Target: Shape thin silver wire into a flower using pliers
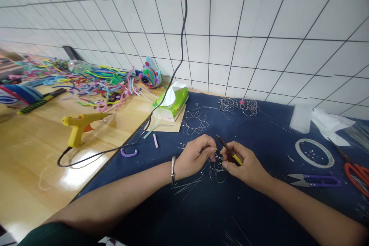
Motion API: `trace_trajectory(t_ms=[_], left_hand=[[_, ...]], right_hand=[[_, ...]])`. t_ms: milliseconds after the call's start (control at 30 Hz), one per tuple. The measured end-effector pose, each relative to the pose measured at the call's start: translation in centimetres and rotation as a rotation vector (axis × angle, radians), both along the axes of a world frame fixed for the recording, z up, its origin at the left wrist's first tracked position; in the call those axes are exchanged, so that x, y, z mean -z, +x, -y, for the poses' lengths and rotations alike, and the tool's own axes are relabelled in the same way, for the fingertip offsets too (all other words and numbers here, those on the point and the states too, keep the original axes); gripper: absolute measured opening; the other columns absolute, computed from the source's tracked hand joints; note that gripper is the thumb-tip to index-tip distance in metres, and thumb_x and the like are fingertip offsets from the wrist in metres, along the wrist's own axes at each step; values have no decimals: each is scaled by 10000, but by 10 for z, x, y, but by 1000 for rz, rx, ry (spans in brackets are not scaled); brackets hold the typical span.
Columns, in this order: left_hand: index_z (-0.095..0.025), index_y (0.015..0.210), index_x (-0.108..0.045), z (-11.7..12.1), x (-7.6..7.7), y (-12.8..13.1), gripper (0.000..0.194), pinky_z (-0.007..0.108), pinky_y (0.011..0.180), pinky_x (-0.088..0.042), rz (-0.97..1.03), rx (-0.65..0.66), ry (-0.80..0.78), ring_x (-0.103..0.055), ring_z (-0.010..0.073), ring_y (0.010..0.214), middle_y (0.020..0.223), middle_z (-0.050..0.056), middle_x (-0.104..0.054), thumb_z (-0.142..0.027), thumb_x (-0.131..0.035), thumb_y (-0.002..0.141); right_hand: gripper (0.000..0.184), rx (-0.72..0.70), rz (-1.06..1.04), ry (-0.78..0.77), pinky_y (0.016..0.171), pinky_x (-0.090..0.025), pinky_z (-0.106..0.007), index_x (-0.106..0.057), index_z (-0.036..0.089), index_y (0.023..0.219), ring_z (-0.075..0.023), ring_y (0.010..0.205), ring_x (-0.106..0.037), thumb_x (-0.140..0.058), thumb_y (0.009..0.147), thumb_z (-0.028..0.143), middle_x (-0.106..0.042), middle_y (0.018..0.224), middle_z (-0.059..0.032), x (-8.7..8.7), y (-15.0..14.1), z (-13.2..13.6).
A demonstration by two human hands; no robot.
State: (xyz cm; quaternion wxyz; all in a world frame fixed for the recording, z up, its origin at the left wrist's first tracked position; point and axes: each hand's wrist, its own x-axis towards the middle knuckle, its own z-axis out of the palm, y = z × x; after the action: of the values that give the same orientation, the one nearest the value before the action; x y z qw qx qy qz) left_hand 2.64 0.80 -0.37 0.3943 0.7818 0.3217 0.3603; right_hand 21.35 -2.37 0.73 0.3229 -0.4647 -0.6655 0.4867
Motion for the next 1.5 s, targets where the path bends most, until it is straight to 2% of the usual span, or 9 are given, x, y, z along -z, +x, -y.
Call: trace_trajectory(t_ms=[333, 667, 833, 933, 1067, 1200, 1300, 1400, 1500], left_hand=[[-154, 815, -473, 0, 0, 1, 110, 244, 650, -421, -5, -6, 38, -523, 97, 616, 655, -2, -549, -198, -401, 886], [-146, 817, -507, 1, -2, 1, 149, 254, 711, -434, -11, 12, 55, -550, 109, 730, 772, 26, -563, -177, -383, 892], [-146, 803, -498, -2, -2, -1, 154, 252, 699, -430, -10, -18, 75, -545, 105, 707, 749, 21, -559, -176, -378, 894], [-145, 806, -490, -5, -3, -5, 148, 257, 703, -426, 7, -43, 89, -542, 101, 697, 735, 17, -561, -168, -374, 896], [-146, 809, -488, -7, -2, -8, 149, 259, 695, -430, 27, -41, 102, -539, 101, 694, 731, 19, -559, -170, -370, 896], [-149, 810, -496, -6, -3, -10, 147, 264, 702, -435, 27, -9, 120, -540, 104, 708, 747, 25, -559, -165, -375, 892], [-150, 816, -500, -6, -4, -11, 145, 262, 695, -437, 26, 5, 135, -536, 105, 706, 752, 28, -553, -163, -376, 889], [-150, 812, -510, -6, -6, -10, 152, 259, 700, -433, 10, 10, 165, -529, 105, 712, 760, 28, -543, -159, -378, 887], [-152, 803, -515, -5, -8, -8, 163, 258, 710, -429, -13, 7, 197, -523, 110, 725, 767, 30, -539, -165, -377, 888]], right_hand=[[160, 55, 19, 78, 644, -442, -246, -463, 214, 847, -94, 667, -489, -505, 709, 145, -489, 752, 27, 5, -2, 2], [159, 136, 110, 195, 617, -428, -229, -456, 221, 868, -91, 646, -494, -507, 730, 163, -483, 728, 34, 11, -4, 6], [263, 103, 152, 196, 663, -440, -249, -462, 218, 947, -114, 714, -525, -580, 735, 321, -537, 809, 9, 1, 8, -2], [268, 160, 384, 217, 650, -434, -273, -494, 219, 986, -139, 744, -537, -478, 805, 416, -560, 856, -19, 3, 27, -19], [322, 100, 785, 435, 608, -410, -301, -569, 192, 926, -199, 798, -528, -482, 780, 467, -552, 863, -72, 18, 50, -44], [417, 9, 920, 590, 751, -386, -417, -576, 204, 998, -265, 915, -498, -570, 704, 499, -551, 953, -102, 19, 55, -48], [303, -12, 834, 584, 838, -336, -463, -586, 227, 969, -266, 986, -471, -557, 738, 421, -558, 1005, -81, 3, 47, -39], [212, -121, 561, 425, 809, -390, -350, -574, 241, 962, -192, 961, -491, -488, 805, 355, -569, 1001, -44, -18, 35, -28], [154, -188, 443, 393, 765, -405, -318, -581, 225, 817, -174, 876, -503, -566, 752, 364, -579, 875, -27, -26, 24, -18]])
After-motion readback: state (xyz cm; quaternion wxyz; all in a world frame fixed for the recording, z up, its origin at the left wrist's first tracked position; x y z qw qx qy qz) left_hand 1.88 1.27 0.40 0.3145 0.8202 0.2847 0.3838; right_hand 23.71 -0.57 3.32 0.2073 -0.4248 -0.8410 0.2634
